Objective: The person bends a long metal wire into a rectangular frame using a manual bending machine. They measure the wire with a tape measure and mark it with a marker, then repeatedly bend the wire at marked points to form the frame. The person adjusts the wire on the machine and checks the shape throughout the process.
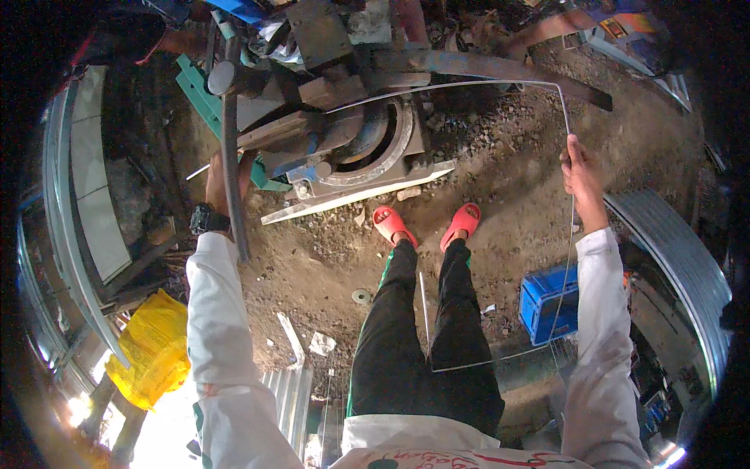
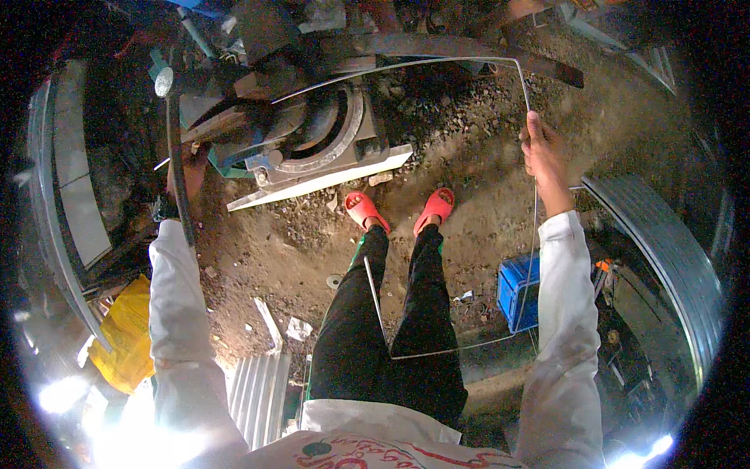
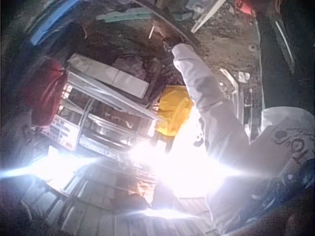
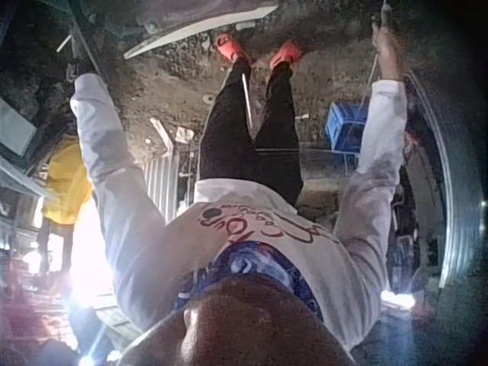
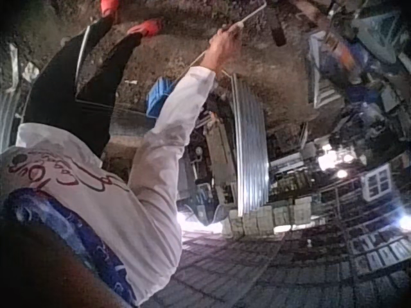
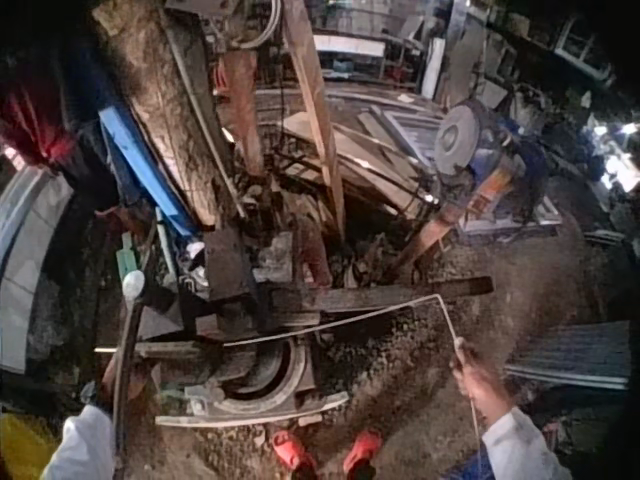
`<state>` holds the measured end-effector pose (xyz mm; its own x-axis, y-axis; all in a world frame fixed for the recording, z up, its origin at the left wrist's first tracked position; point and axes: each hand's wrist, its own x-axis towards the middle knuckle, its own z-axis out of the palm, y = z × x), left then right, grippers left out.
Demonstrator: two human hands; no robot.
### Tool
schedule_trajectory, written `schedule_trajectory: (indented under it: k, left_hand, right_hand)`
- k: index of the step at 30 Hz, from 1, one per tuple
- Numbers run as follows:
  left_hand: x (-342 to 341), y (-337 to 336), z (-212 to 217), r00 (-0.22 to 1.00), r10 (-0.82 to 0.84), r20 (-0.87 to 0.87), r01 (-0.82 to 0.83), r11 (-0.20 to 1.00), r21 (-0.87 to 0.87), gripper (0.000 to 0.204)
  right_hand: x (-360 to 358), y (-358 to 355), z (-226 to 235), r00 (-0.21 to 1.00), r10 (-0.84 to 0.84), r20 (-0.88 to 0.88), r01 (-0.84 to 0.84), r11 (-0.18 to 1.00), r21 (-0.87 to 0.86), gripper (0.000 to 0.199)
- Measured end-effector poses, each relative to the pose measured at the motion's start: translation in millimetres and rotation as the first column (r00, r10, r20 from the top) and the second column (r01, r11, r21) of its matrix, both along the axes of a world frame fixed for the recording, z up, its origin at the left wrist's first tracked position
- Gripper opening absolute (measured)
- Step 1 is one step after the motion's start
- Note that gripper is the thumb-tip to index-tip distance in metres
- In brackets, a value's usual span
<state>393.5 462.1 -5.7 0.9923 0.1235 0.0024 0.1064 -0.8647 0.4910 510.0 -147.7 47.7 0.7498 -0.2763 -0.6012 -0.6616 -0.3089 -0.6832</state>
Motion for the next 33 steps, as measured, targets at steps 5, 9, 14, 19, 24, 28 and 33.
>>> schedule_trajectory:
  k: [5, 9, 14, 19, 24, 28, 33]
  left_hand:
    - [2, 1, 8, 0.997, -0.054, -0.062, 0.050, 0.996, -0.069, 0.023]
    - [10, -17, 24, 0.991, -0.015, -0.132, -0.001, 0.993, -0.119, 0.024]
    - [3, 4, -4, 0.996, -0.090, 0.028, 0.094, 0.983, -0.156, 0.024]
    - [1, 17, -29, 0.994, -0.066, 0.090, 0.080, 0.983, -0.166, 0.025]
    - [3, 35, -38, 0.998, -0.007, -0.061, -0.011, 0.958, -0.288, 0.029]
    - [6, 23, -36, 0.999, 0.002, 0.034, 0.007, 0.965, -0.262, 0.033]
    - [-6, 40, -35, 0.999, 0.016, -0.041, -0.031, 0.917, -0.398, 0.032]
  right_hand:
    - [-16, 20, -1, 1.000, 0.018, -0.017, -0.018, 1.000, 0.022, 0.048]
    - [-19, 34, 1, 0.999, 0.031, -0.028, -0.029, 0.997, 0.072, 0.050]
    - [-13, 35, -2, 0.984, 0.174, -0.029, -0.159, 0.948, 0.277, 0.047]
    - [3, 47, -5, 0.983, 0.165, 0.080, -0.182, 0.939, 0.292, 0.046]
    - [45, 73, -11, 0.973, 0.129, 0.193, -0.190, 0.920, 0.342, 0.048]
    - [55, 78, -13, 0.987, 0.062, 0.146, -0.108, 0.937, 0.332, 0.038]
    - [65, 71, -7, 0.985, 0.166, 0.048, -0.171, 0.906, 0.387, 0.033]
